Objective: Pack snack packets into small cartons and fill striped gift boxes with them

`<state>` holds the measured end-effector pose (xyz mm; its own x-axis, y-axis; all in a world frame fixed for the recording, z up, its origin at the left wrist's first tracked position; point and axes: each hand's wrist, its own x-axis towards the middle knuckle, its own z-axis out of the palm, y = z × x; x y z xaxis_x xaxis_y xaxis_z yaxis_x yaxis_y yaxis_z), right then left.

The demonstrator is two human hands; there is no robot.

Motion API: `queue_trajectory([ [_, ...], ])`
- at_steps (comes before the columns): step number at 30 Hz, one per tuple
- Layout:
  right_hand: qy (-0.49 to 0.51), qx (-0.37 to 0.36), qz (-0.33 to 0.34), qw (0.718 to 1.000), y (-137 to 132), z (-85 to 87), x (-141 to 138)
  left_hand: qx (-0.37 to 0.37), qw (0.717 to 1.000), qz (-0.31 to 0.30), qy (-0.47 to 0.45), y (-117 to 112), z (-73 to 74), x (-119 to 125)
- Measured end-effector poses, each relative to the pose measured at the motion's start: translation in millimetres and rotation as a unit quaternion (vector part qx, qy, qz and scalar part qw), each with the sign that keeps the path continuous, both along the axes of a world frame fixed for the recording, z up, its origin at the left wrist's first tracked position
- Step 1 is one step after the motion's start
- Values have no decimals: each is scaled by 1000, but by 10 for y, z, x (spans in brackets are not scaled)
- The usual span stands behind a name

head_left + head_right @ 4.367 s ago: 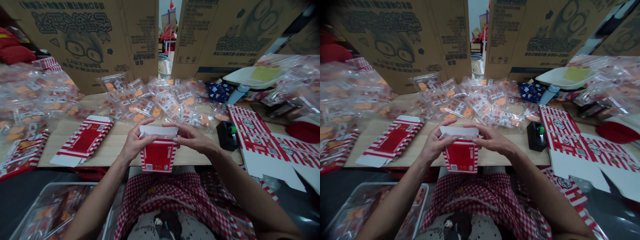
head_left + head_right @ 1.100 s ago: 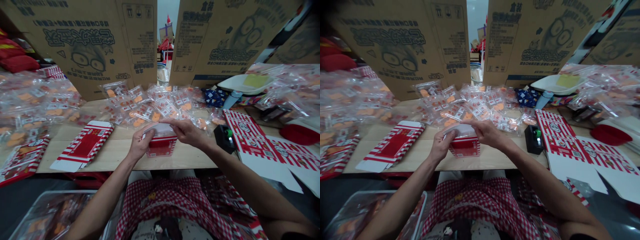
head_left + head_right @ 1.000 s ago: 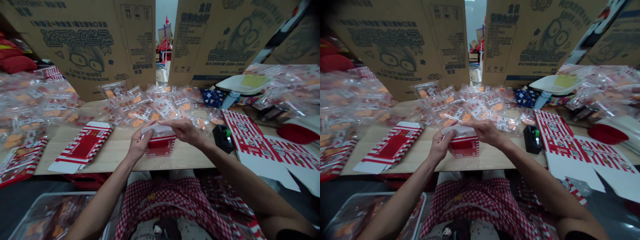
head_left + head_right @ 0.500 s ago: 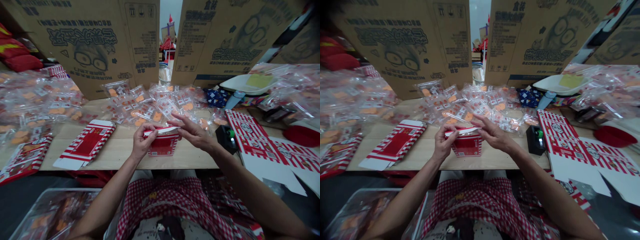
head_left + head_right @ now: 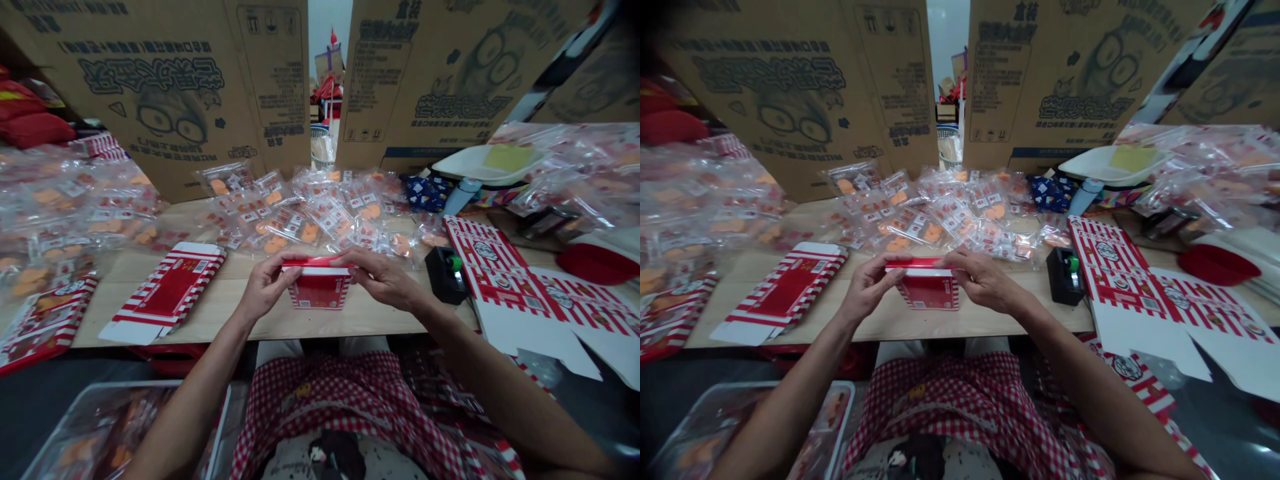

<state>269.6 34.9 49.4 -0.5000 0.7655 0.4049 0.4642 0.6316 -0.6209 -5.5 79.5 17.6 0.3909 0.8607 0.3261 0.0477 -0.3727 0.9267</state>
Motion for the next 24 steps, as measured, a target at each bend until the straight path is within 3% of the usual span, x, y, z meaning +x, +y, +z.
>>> queue_trajectory([
  [3,2,-41,-31,999,-36,70,-64,-4,999,28,20,-12,45,-30],
  [7,-24,-71,-51,996,-84,116,-122,-31,998,52,-24,-51,-9,56],
  [12,-63,-28,-85,994,-67,85,-150,-15,996,80,-37,-62,-101,141],
  [19,-41,39,-61,997,-24,28,-187,28,996,10,-78,-22,-136,72],
  [24,-15,60,-40,997,-100,52,-150,86,994,14,-67,-58,-130,82],
])
